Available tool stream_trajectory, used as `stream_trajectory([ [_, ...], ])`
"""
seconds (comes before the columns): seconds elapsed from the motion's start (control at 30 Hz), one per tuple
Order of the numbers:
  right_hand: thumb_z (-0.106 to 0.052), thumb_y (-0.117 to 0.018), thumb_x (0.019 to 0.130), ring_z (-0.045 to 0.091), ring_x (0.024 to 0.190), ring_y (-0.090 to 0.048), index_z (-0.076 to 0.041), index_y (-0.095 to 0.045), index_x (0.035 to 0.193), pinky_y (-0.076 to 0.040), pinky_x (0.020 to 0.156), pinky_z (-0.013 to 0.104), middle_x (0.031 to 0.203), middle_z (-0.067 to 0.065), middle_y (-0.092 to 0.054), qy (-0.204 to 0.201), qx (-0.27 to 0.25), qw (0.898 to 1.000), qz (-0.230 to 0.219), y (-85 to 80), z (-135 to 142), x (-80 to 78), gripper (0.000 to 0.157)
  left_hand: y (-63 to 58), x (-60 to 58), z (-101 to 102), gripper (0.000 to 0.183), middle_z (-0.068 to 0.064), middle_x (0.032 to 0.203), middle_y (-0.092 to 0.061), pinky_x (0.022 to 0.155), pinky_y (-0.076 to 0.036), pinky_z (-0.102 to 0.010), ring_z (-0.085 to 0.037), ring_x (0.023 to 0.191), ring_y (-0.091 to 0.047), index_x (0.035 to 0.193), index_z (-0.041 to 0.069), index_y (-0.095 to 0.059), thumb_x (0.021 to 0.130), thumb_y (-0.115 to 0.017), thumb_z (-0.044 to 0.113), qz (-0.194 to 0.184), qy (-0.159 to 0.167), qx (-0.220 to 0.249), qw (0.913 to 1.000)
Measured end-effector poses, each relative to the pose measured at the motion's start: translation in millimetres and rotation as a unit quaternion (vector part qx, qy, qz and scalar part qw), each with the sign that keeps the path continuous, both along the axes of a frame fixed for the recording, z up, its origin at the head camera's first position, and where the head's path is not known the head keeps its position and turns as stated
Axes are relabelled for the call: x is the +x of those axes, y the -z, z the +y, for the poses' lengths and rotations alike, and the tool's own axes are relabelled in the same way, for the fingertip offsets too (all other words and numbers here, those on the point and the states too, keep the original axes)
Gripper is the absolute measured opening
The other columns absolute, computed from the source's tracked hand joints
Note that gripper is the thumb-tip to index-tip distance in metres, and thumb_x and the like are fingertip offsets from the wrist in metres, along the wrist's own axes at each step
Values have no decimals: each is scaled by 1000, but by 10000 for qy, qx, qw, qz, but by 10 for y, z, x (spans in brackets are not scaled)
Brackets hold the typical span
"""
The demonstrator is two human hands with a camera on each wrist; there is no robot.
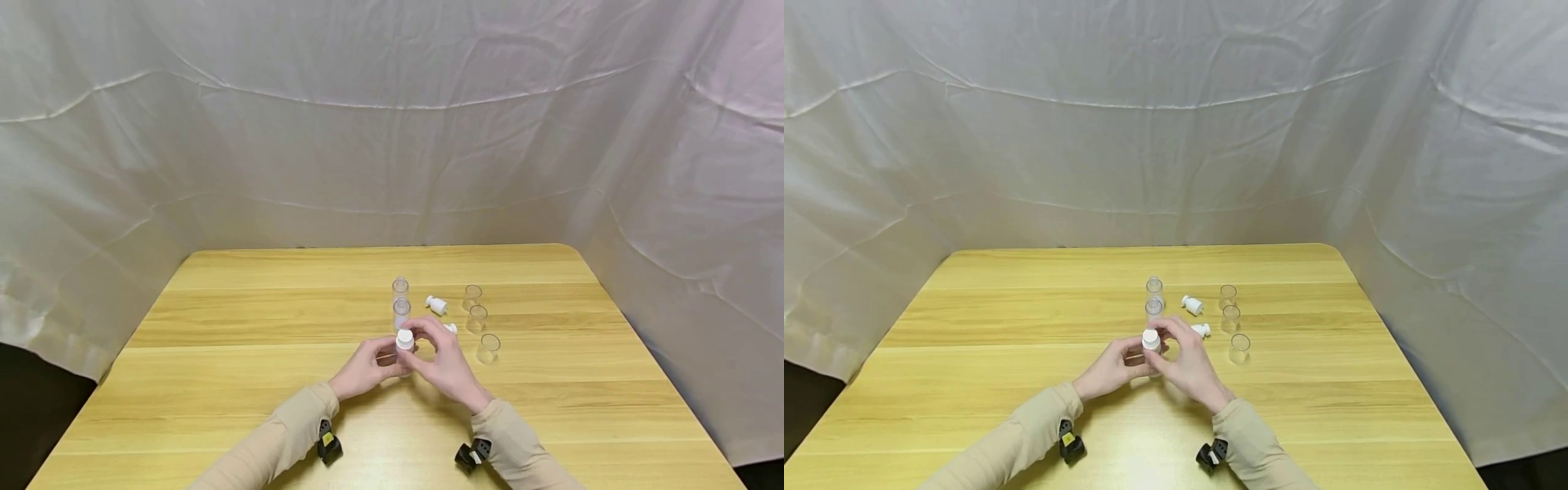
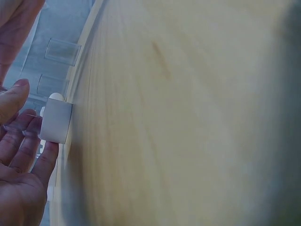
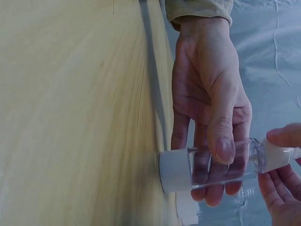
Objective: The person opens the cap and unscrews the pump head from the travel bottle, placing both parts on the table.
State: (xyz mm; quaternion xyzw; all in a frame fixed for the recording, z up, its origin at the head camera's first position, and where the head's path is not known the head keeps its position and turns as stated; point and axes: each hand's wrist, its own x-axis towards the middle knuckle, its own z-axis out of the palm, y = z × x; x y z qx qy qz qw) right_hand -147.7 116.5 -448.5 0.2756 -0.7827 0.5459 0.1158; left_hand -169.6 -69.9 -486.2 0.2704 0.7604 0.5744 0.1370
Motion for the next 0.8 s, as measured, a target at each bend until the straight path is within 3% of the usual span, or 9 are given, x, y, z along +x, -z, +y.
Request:
stream_trajectory([
  [0.2, 1, -81, 80, 18, 112, -62, 1, -61, 125, -55, 105, 29, 124, 19, -63, -82, -32, 9999, -51, 6, -6, -6, 49, 1, 2, -3, 47, -20, 135, -65, 109, -53, -34, -36, 126, -63, 135, 0, -59, 92, -72, 10, -4, -39, -20, 10000],
  [0.33, -1, -81, 81, 15, 106, -64, 1, -63, 118, -57, 100, 27, 116, 16, -65, 78, -83, 9999, -14, -2, -25, -2, 41, -8, 5, 1, 48, -19, 137, -64, 108, -53, -31, -35, 127, -63, 136, 1, -59, 91, -73, 11, -76, -33, 19, 10000],
  [0.47, 3, -78, 82, 13, 103, -64, 0, -64, 115, -57, 100, 26, 113, 12, -65, 72, -79, 9999, 49, -5, -26, 5, 36, -25, 12, 0, 49, -19, 138, -63, 110, -52, -36, -36, 128, -62, 137, 1, -58, 92, -73, 11, -92, -9, 39, 9999],
  [0.6, 5, -77, 82, 16, 107, -63, 2, -63, 120, -55, 104, 28, 117, 15, -65, -69, -45, 9999, 104, 8, -17, -1, 41, -24, 14, -3, 47, -20, 136, -64, 111, -51, -40, -37, 127, -62, 135, 0, -59, 92, -72, 10, -51, -35, 15, 10000],
  [0.8, -1, -81, 81, 13, 105, -61, 2, -62, 120, -57, 100, 26, 116, 14, -65, 90, -43, 9999, 52, 6, -15, -6, 43, -16, 15, -6, 46, -18, 134, -66, 108, -54, -31, -34, 125, -64, 135, 2, -60, 91, -73, 11, -70, -96, -42, 9999],
])
